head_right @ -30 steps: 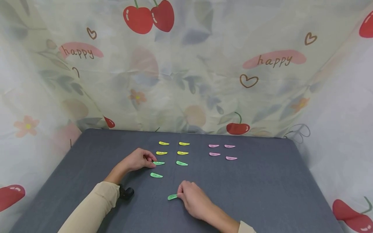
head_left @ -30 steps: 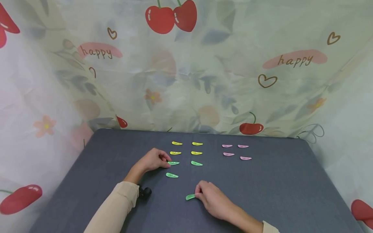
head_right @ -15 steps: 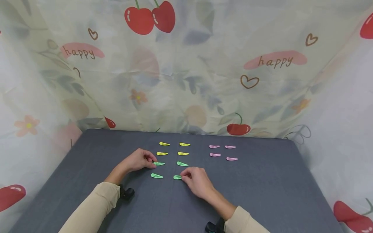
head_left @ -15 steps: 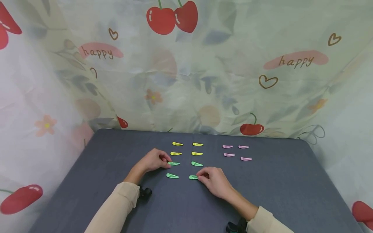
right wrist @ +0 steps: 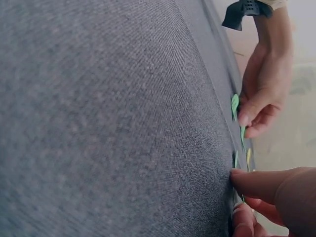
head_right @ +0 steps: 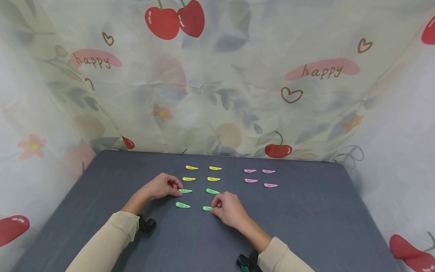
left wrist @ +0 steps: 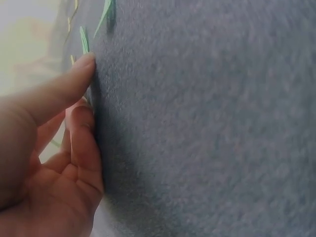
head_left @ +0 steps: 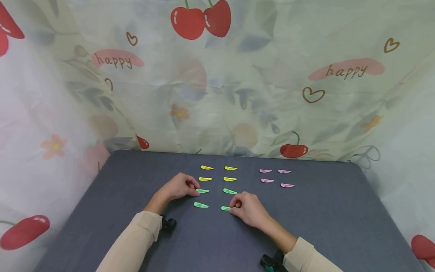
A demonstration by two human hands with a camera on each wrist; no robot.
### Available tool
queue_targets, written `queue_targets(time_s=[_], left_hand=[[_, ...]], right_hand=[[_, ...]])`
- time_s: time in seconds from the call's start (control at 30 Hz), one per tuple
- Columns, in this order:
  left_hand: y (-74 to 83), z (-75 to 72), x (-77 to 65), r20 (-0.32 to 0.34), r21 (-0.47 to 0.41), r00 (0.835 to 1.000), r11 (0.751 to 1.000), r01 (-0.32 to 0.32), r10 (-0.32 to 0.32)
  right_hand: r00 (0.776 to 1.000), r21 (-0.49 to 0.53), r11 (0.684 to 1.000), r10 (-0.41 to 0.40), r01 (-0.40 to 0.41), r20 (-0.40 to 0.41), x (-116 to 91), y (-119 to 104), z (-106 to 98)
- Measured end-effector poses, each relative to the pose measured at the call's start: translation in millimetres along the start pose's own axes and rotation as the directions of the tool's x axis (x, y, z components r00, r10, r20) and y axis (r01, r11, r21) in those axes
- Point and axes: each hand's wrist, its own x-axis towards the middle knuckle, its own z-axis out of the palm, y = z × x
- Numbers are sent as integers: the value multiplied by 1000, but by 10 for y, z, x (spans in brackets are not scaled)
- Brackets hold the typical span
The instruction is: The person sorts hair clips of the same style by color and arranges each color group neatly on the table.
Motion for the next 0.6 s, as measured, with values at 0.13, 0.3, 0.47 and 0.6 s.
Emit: queue_targets(time_s=[0.13,0.3,0.47,0.6], left_hand=[[8,-31,-5,22,24,1000,1000,-18,17],[-8,-41,-16,39,52,999,998,-21,19],[-32,-29,-31,47,50,998,998,-40,38],[-88,-19,-48,38,19,998,998,-52,51]], right_hand=[[1000,10,1000,18,-18,13,-5,-13,3],[1000,21,1000,12,-13,28,-17,-22,16],[999,31,999,20,-21,30,-26,-15,33],[999,54,998,16,-18,41,-63,4,22]])
